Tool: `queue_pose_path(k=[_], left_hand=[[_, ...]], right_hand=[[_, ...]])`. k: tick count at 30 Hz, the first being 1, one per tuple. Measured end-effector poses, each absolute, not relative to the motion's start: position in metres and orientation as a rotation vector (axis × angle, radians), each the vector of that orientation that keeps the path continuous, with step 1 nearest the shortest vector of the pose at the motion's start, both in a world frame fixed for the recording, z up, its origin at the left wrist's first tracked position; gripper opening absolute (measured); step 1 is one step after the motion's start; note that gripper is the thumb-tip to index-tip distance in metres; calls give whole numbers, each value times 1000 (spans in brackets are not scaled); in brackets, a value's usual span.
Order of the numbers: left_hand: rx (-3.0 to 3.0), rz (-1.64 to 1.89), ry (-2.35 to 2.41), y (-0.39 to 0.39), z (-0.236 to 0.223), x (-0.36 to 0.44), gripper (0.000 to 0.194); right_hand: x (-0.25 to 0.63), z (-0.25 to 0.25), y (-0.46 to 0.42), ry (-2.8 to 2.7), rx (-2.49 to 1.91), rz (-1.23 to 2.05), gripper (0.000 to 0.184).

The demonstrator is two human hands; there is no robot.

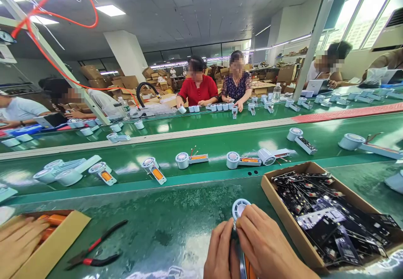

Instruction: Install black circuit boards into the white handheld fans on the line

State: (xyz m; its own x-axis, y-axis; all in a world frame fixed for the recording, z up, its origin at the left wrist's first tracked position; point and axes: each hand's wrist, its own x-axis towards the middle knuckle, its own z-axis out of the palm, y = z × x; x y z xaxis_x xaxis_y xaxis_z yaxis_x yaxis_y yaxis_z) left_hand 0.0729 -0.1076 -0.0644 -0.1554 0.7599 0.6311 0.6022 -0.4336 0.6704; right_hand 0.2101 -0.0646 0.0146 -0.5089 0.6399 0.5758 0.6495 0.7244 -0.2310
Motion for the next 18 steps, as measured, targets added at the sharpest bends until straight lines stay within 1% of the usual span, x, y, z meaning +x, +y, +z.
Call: queue_pose_path(k=[3,6,11,15,18], left_hand=[[1966,1659,1614,-108,-68,75,48],[1966,1656,1600,-109,-68,76,47],[2013,1597,1562,-109,-68,74,46],[2100,1535,1586,-110,-66,72,50],[2101,1505,1511,-109,-57,69,54]], right_hand=[[210,12,-65,-2265,-964,-4,25],[211,8,-65,-2275,-975,23,23],[211,3,-64,-2287,-945,14,23],[209,-2,-67,-2277,-961,3,23],[211,-6,-68,-2233,-994,125,24]])
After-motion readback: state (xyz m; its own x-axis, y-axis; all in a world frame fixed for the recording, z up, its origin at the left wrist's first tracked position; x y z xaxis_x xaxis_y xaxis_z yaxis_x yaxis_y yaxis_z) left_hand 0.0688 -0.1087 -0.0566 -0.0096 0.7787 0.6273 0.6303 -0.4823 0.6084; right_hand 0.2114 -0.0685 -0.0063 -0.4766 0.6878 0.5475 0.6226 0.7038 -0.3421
